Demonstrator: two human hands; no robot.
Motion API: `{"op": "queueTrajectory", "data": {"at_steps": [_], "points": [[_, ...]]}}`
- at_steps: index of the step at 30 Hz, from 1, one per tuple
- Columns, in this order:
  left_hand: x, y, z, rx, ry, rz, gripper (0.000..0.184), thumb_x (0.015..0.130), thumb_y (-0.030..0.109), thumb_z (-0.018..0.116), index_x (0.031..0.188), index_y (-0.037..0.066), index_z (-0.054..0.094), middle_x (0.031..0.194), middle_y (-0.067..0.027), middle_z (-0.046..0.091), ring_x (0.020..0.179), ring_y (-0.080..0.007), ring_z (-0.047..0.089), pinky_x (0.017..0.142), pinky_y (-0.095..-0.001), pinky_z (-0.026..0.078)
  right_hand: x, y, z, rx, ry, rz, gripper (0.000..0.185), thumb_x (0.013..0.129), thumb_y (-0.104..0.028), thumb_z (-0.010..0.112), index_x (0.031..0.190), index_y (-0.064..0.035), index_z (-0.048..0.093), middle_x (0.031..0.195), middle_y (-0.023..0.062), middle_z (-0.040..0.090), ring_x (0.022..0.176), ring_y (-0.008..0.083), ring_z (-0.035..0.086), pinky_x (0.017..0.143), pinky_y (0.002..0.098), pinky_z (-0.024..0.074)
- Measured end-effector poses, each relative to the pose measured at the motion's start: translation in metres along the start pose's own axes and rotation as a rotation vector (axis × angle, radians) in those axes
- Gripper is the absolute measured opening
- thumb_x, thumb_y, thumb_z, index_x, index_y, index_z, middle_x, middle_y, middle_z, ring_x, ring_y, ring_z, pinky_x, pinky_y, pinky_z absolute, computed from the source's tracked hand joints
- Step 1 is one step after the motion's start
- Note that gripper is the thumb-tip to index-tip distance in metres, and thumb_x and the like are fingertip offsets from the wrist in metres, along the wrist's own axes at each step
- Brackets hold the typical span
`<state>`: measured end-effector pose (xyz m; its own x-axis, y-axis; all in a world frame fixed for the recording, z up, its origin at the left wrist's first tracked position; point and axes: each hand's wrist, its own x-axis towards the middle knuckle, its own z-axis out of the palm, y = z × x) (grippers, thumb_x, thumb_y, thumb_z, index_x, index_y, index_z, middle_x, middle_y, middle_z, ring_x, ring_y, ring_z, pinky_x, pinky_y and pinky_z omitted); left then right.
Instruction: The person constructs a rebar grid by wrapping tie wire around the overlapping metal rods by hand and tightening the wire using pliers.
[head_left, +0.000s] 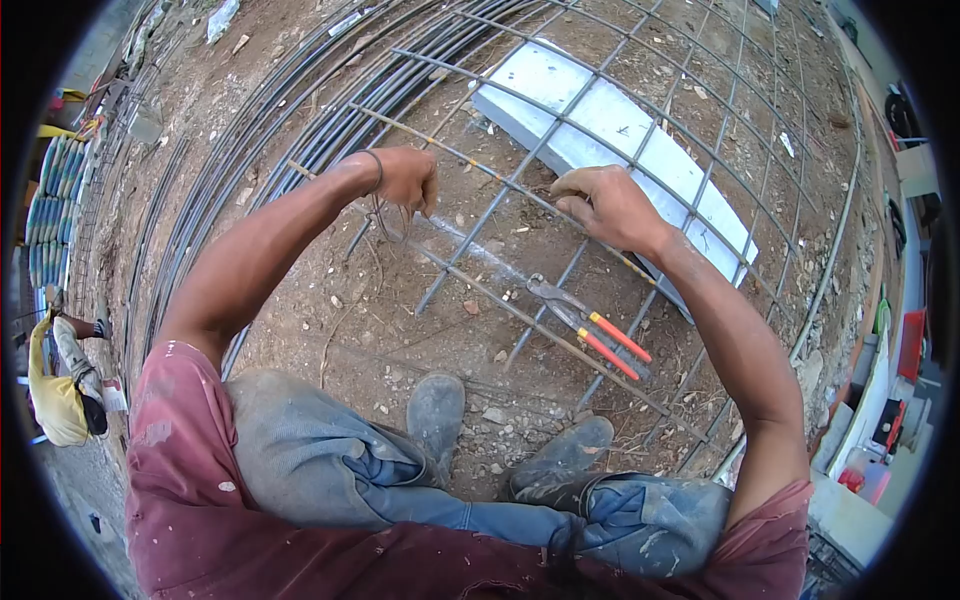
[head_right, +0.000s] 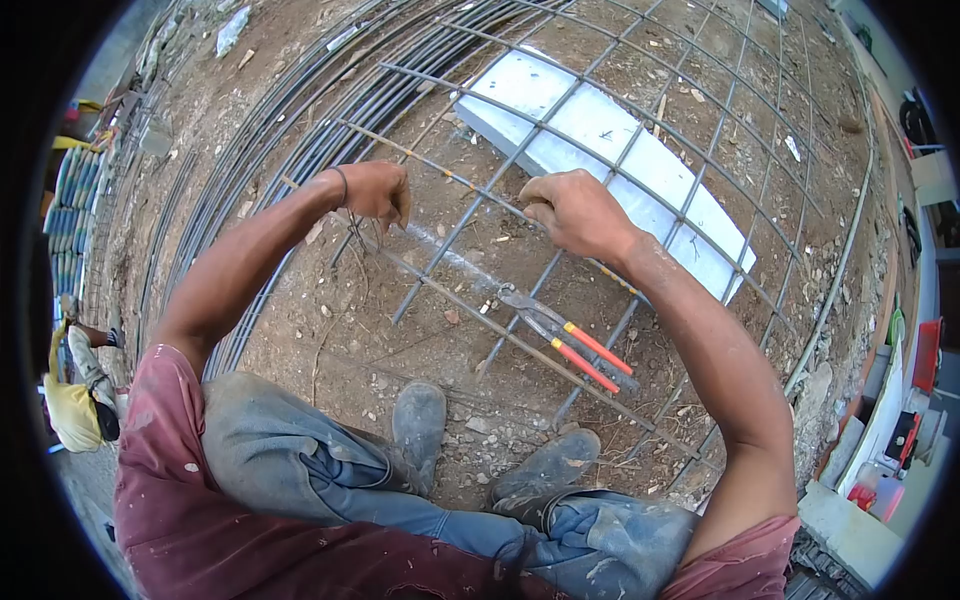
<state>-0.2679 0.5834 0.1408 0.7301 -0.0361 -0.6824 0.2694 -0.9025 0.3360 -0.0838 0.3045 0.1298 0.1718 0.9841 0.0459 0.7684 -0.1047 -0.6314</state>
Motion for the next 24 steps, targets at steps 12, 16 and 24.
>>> {"op": "queueTrajectory", "data": {"at_steps": [12,16,24], "points": [[0.063,-0.004,0.035,-0.338,0.423,0.173,0.011,0.091,0.010,0.073,0.098,0.012,0.082,0.095,-0.0068,0.080,0.089,-0.0217,0.074,0.083,-0.0386,0.055,0.011,0.001,0.043,-0.256,0.068,-0.152,0.016,0.088,-0.014,0.067,0.100,-0.0052,0.073,0.100,0.0118,0.058,0.101,0.0290,0.057,0.087,0.0438,0.0484],[0.055,-0.013,0.038,-0.075,0.534,0.172,0.015,0.090,0.009,0.072,0.100,0.015,0.081,0.096,-0.0077,0.079,0.089,-0.0283,0.074,0.080,-0.0411,0.055,0.016,-0.005,0.060,-0.521,0.075,-0.270,0.017,0.089,-0.014,0.059,0.093,-0.0043,0.072,0.105,0.0154,0.057,0.108,0.0281,0.054,0.086,0.0413,0.0427],[0.052,-0.006,0.050,-0.102,0.697,0.095,0.014,0.090,0.009,0.071,0.100,0.013,0.080,0.091,-0.0110,0.077,0.087,-0.0335,0.073,0.077,-0.0438,0.055,0.014,-0.012,0.071,-0.590,0.059,-0.242,0.015,0.087,-0.013,0.059,0.083,-0.0028,0.069,0.098,0.0119,0.059,0.104,0.0258,0.055,0.084,0.0411,0.0430]]}}
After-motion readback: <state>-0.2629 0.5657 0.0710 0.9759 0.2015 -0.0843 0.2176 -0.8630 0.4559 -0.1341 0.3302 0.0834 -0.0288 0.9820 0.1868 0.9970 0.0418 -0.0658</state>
